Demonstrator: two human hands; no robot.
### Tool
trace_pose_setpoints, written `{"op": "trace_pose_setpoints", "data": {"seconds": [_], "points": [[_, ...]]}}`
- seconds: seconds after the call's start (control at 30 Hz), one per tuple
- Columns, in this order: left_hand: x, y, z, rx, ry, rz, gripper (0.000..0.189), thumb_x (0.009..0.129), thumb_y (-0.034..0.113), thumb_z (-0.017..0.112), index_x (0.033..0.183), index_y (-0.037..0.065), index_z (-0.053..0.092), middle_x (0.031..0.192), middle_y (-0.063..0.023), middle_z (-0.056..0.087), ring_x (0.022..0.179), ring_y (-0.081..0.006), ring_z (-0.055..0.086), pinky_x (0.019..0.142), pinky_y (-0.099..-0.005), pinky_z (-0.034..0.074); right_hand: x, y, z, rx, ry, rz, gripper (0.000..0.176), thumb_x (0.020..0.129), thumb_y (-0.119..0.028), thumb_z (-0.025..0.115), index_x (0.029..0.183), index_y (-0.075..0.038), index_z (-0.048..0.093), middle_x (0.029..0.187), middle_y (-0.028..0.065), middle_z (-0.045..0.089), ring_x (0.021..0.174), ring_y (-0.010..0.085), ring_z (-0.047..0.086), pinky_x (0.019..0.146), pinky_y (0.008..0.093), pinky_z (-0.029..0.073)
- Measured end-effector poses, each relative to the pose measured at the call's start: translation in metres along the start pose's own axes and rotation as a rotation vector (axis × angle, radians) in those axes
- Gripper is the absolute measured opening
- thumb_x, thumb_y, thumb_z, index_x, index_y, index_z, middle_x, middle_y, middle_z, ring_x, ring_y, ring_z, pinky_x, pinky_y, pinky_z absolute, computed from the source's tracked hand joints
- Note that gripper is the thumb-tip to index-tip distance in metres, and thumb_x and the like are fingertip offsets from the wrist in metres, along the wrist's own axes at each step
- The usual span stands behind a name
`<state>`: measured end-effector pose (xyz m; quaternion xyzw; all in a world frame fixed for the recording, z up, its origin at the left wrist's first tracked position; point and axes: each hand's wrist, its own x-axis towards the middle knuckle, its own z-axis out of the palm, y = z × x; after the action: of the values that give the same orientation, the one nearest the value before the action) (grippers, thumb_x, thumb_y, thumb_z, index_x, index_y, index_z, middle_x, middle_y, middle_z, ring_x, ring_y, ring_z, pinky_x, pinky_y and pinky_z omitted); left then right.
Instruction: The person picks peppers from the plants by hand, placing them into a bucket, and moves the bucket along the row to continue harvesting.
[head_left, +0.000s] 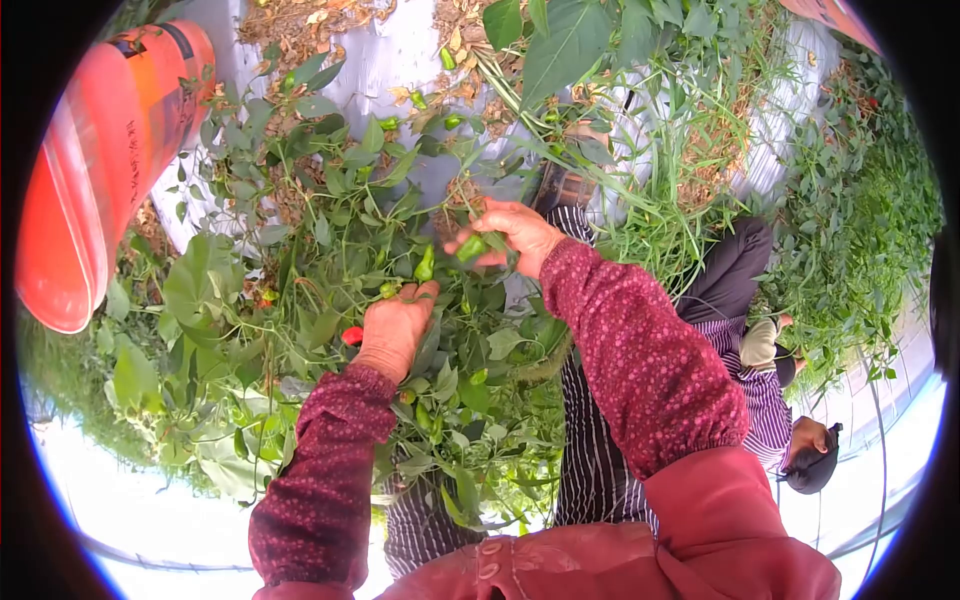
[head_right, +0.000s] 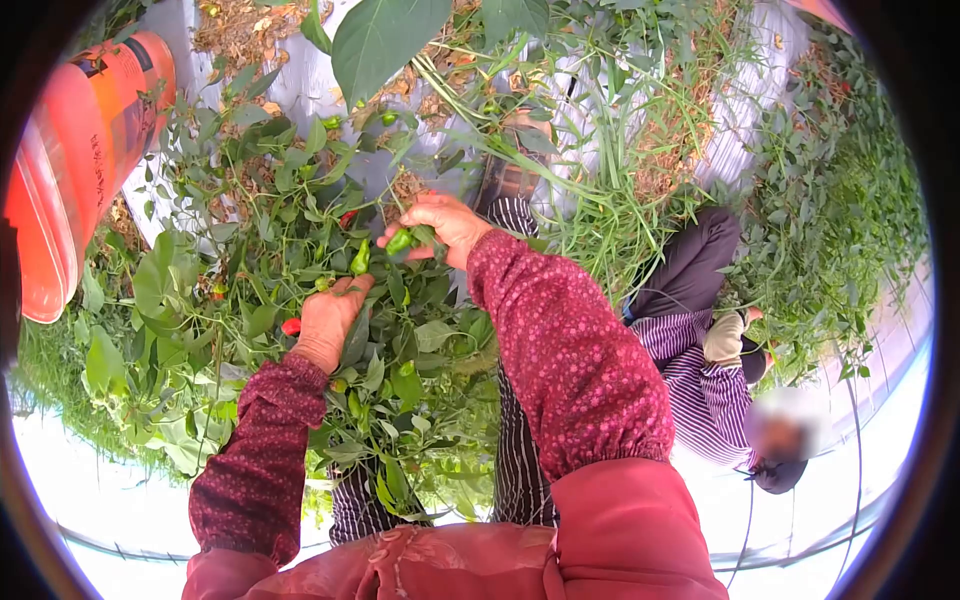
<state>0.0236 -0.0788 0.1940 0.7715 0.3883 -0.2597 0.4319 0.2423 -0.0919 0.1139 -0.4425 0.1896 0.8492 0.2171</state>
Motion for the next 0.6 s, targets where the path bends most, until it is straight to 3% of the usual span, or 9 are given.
{"op": "trace_pose_setpoints", "data": {"seconds": [0.13,0.2,0.23,0.4,0.6], "points": [[0.0,-0.001,0.0,-0.014,-0.052,-0.027,0.037,0.077,0.006,0.052,0.113,0.012,0.055,0.097,-0.0131,0.062,0.086,-0.0288,0.063,0.072,-0.0379,0.052,-0.012,0.003,0.004,0.186,0.071,0.052,0.02,0.085,-0.021,0.061,0.1,-0.009,0.054,0.094,0.0062,0.062,0.086,0.0286,0.065,0.075,0.0419,0.053],[0.0,-0.001,0.001,-0.025,-0.047,-0.029,0.038,0.077,0.006,0.052,0.114,0.012,0.054,0.101,-0.0142,0.062,0.088,-0.029,0.063,0.074,-0.0376,0.052,-0.021,0.003,0.003,0.144,0.126,0.109,0.025,0.087,-0.027,0.062,0.101,-0.008,0.054,0.09,0.004,0.06,0.087,0.0263,0.065,0.067,0.0331,0.054],[0.001,0.0,-0.001,-0.023,-0.083,-0.047,0.038,0.077,0.006,0.052,0.115,0.012,0.054,0.104,-0.015,0.062,0.09,-0.0292,0.063,0.075,-0.0374,0.052,-0.028,0.007,0.011,0.181,0.114,0.011,0.027,0.088,-0.028,0.061,0.105,-0.008,0.054,0.091,0.004,0.061,0.086,0.0203,0.063,0.059,0.0258,0.05],[0.003,0.001,-0.001,-0.006,-0.062,-0.051,0.038,0.078,0.006,0.051,0.115,0.012,0.054,0.102,-0.0143,0.062,0.089,-0.0289,0.063,0.075,-0.0372,0.052,-0.025,0.023,-0.006,0.247,0.002,-0.061,0.028,0.09,-0.028,0.058,0.111,-0.009,0.054,0.094,0.0036,0.062,0.078,0.0142,0.058,0.059,0.0267,0.046],[0.001,0.001,0.002,-0.015,-0.049,-0.056,0.035,0.077,0.005,0.052,0.112,0.013,0.055,0.095,-0.0111,0.063,0.085,-0.0281,0.063,0.071,-0.0372,0.052,-0.048,0.026,-0.001,-0.036,0.144,0.071,0.03,0.09,-0.034,0.057,0.108,-0.009,0.054,0.083,0.0036,0.059,0.066,0.0112,0.055,0.057,0.028,0.045]]}}
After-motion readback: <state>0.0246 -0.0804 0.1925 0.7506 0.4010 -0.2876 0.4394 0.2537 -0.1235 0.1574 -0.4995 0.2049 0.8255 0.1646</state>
